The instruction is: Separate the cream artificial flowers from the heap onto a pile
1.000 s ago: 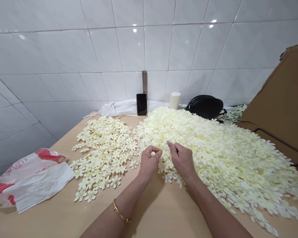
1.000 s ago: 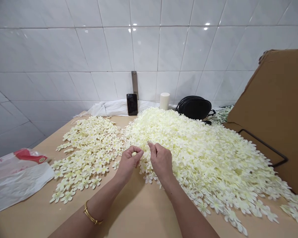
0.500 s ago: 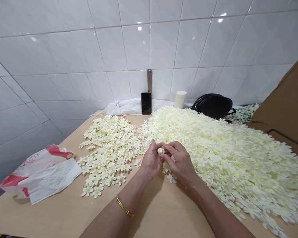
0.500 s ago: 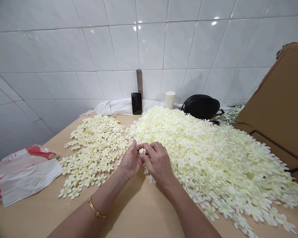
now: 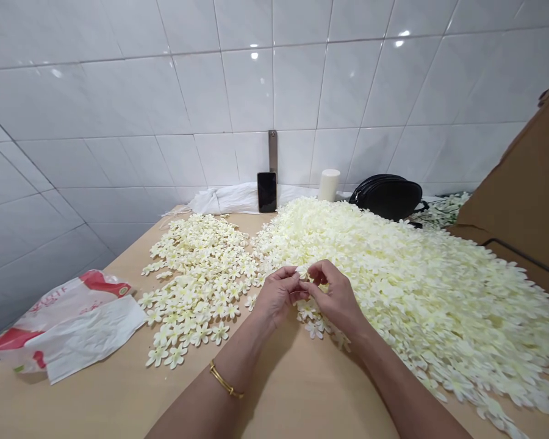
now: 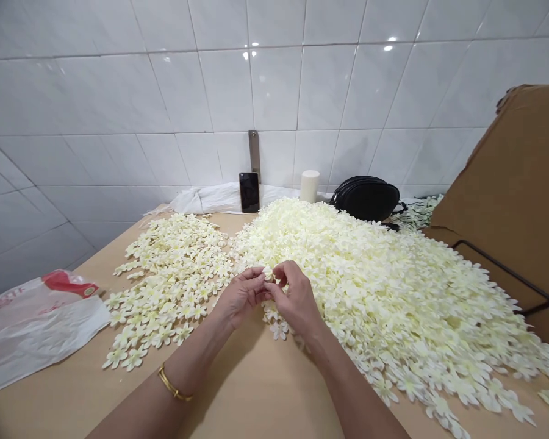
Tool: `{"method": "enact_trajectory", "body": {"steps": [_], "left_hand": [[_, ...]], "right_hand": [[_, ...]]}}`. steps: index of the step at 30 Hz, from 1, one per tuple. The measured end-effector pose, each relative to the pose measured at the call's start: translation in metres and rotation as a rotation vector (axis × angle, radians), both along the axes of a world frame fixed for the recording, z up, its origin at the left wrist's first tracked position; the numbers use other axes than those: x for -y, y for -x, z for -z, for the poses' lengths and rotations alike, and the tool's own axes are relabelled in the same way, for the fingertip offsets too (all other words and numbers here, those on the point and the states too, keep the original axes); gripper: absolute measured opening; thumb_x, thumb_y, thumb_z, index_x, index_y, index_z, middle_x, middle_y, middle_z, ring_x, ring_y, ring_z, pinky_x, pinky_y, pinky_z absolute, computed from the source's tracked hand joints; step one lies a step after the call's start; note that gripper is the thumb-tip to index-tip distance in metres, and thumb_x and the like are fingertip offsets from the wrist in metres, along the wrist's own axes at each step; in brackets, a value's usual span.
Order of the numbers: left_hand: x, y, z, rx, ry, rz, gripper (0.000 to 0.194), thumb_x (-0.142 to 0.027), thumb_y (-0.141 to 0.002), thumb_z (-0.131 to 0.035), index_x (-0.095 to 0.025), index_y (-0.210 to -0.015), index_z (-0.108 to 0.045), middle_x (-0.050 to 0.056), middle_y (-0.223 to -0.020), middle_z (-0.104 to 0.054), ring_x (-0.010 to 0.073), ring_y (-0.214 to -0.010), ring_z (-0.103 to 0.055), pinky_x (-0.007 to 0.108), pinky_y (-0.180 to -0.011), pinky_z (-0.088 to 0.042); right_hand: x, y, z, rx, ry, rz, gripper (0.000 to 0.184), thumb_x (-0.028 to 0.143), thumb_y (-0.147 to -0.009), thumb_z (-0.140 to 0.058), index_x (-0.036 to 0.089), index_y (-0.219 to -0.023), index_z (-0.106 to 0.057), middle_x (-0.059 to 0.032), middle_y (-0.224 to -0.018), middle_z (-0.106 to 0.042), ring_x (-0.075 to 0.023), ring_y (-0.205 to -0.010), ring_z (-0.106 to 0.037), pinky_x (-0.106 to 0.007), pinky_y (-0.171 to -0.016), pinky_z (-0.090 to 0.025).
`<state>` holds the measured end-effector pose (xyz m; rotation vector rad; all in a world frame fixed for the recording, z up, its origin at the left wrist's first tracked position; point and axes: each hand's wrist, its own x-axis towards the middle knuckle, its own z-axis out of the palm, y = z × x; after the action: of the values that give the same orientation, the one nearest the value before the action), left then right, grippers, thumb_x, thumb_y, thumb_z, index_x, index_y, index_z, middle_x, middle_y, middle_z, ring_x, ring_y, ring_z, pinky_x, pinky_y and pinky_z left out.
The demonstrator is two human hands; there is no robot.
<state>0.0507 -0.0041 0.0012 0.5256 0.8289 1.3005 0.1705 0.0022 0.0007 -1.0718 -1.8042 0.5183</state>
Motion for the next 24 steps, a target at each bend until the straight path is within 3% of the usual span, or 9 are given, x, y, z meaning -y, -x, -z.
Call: {"method": "enact_trajectory", "body": {"steps": [4, 11, 17, 24], "left_hand": [[-0.0002, 0.0009, -0.0016, 0.048, -0.03, 0.088, 0.021, -0.01, -0.057, -0.071, -0.012, -0.071, -0.056, 0.002, -0.056, -0.06, 0.0108, -0.05, -0.058, 0.022, -0.051, -0.049], [0.0032, -0.0018, -0.001, 0.028, -0.073, 0.145, 0.023, -0.019, -0.065, -0.068, -0.012, -0.083, -0.056, 0.002, -0.057, -0.061, 0.0114, -0.051, -0.059, 0.021, -0.05, -0.049], [0.0022, -0.0042, 0.0011, -0.015, -0.057, 0.131, 0.021, -0.012, -0.06, -0.069, -0.011, -0.076, -0.055, -0.001, -0.05, -0.056, 0.008, -0.043, -0.053, 0.017, -0.042, -0.043], [0.0031, -0.0031, 0.0013, -0.11, -0.094, 0.068, 0.031, -0.018, -0.052, -0.076, -0.012, -0.077, -0.057, -0.001, -0.061, -0.058, 0.0106, -0.051, -0.058, 0.021, -0.05, -0.047]], "right_hand": [[-0.0022, -0.003, -0.0026, -0.203, 0.172, -0.079, 0.019, 0.03, -0.073, -0.057, 0.017, -0.087, -0.054, -0.0004, -0.071, -0.052, -0.013, -0.064, -0.05, -0.026, -0.06, -0.042], [-0.0012, -0.002, -0.0022, -0.361, 0.242, -0.054, 0.02, 0.032, -0.071, -0.059, 0.018, -0.06, -0.052, 0.0035, -0.053, -0.048, -0.01, -0.051, -0.043, -0.022, -0.05, -0.036], [-0.0001, -0.0019, -0.0042, -0.181, 0.181, 0.016, 0.018, 0.029, -0.076, -0.05, 0.017, -0.061, -0.051, 0.0029, -0.054, -0.048, -0.0099, -0.051, -0.042, -0.022, -0.049, -0.034], [-0.0002, -0.0013, 0.0009, 0.005, 0.032, 0.082, 0.024, 0.028, -0.08, -0.044, 0.019, -0.059, -0.041, 0.0048, -0.05, -0.039, -0.0088, -0.047, -0.035, -0.021, -0.046, -0.028]]}}
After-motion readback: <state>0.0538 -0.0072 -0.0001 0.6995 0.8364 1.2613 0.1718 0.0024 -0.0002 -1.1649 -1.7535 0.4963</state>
